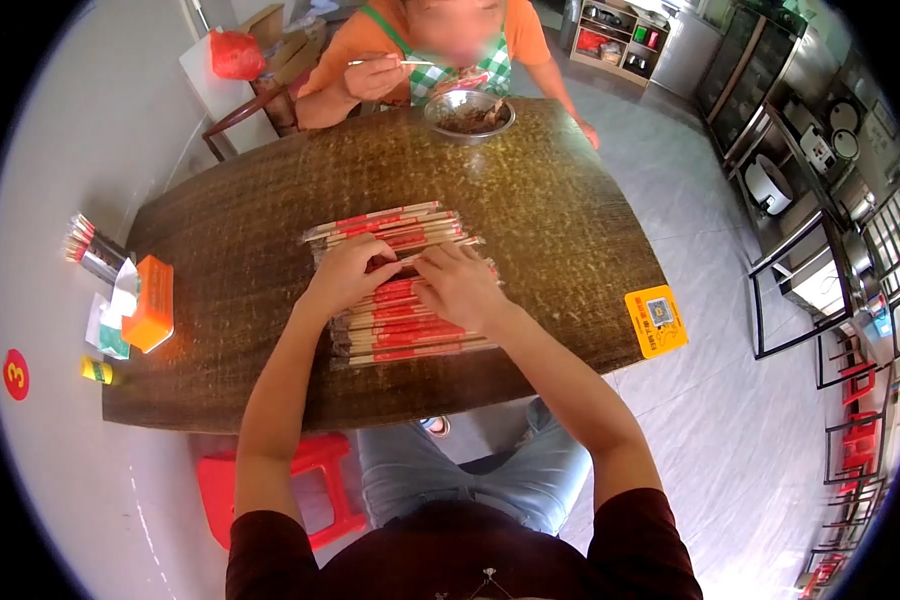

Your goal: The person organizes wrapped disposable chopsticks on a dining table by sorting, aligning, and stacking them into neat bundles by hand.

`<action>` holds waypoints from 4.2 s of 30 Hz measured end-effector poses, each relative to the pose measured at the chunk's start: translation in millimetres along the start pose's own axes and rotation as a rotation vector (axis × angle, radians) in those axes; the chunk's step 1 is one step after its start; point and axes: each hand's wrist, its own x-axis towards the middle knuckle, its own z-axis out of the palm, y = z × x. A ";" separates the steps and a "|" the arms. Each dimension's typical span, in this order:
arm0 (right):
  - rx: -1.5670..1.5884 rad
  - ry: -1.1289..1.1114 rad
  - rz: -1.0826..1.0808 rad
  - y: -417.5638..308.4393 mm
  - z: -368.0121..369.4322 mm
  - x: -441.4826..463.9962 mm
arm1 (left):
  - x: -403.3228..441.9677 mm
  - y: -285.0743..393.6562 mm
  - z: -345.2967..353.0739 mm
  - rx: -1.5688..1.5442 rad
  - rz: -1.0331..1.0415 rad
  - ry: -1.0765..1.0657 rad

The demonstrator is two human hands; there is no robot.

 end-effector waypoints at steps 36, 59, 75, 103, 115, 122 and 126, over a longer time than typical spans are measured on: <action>0.002 -0.006 0.016 0.1 -1.1 -0.2 | 2.6 -16.2 10.1 0.198 0.156 0.184; -0.064 0.036 0.081 2.0 -0.6 0.5 | 2.3 -5.7 2.2 -0.101 0.060 -0.152; -0.109 0.065 0.080 1.7 -0.3 0.5 | -2.1 1.8 1.6 0.018 0.149 0.096; -0.141 0.100 0.031 4.3 0.4 1.0 | -1.1 -2.5 8.1 0.164 0.098 0.080; -0.100 0.071 0.081 1.9 -1.1 0.1 | -2.2 -1.9 10.1 0.142 0.169 0.182; -0.107 0.052 0.079 3.4 -0.4 -0.9 | -2.4 9.0 4.6 0.044 0.057 -0.016; -0.099 0.053 0.075 3.0 -0.6 -0.8 | -0.9 -4.7 11.0 0.114 0.116 0.070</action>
